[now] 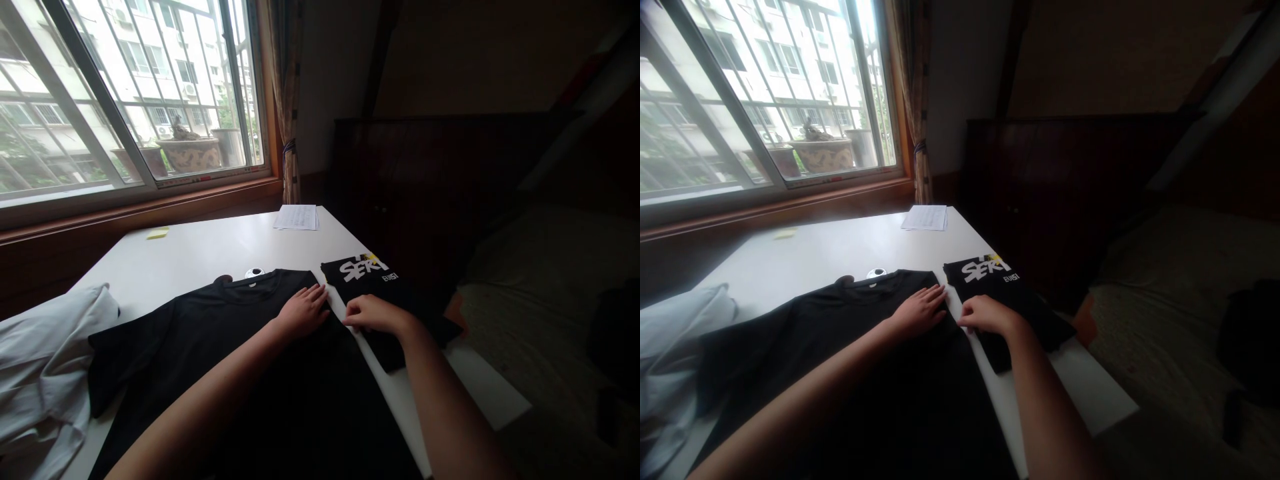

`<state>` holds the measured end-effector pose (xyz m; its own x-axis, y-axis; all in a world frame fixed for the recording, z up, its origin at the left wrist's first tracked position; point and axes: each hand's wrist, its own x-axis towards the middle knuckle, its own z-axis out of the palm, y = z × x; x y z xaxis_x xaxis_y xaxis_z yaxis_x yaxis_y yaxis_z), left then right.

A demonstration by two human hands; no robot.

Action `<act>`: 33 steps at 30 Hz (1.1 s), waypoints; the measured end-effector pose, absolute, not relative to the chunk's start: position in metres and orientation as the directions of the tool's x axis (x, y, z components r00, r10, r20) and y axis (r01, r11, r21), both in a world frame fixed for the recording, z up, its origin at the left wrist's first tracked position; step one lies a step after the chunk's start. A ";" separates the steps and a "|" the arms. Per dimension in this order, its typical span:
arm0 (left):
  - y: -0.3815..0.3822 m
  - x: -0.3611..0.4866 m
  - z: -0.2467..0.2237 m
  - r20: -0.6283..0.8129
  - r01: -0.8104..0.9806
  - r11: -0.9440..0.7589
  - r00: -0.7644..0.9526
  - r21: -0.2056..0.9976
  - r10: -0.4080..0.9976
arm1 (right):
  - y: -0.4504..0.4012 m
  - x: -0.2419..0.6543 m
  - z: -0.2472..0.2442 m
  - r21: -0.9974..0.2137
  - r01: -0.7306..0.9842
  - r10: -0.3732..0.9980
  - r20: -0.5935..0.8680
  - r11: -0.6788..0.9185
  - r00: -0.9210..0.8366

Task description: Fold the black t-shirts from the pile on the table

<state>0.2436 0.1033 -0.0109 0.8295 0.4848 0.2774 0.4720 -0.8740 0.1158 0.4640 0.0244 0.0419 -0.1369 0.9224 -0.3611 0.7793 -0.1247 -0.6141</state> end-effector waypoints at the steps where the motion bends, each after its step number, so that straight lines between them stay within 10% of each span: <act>1: 0.102 0.243 -0.014 0.253 0.483 -0.867 0.830 0.120 0.497 | 0.025 0.463 0.040 -0.606 0.785 0.912 -0.382 -0.127 -0.148; 33: 0.157 0.251 -0.026 0.161 0.616 -0.776 0.759 0.133 0.631 | 0.036 0.451 0.024 -0.503 0.857 0.940 -0.334 -0.115 -0.069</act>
<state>0.2510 0.1566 -0.0263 0.7592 0.6306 0.1610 0.6164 -0.7761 0.1335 0.4511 0.0364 0.0240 -0.0695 0.9399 -0.3343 0.8567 -0.1155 -0.5027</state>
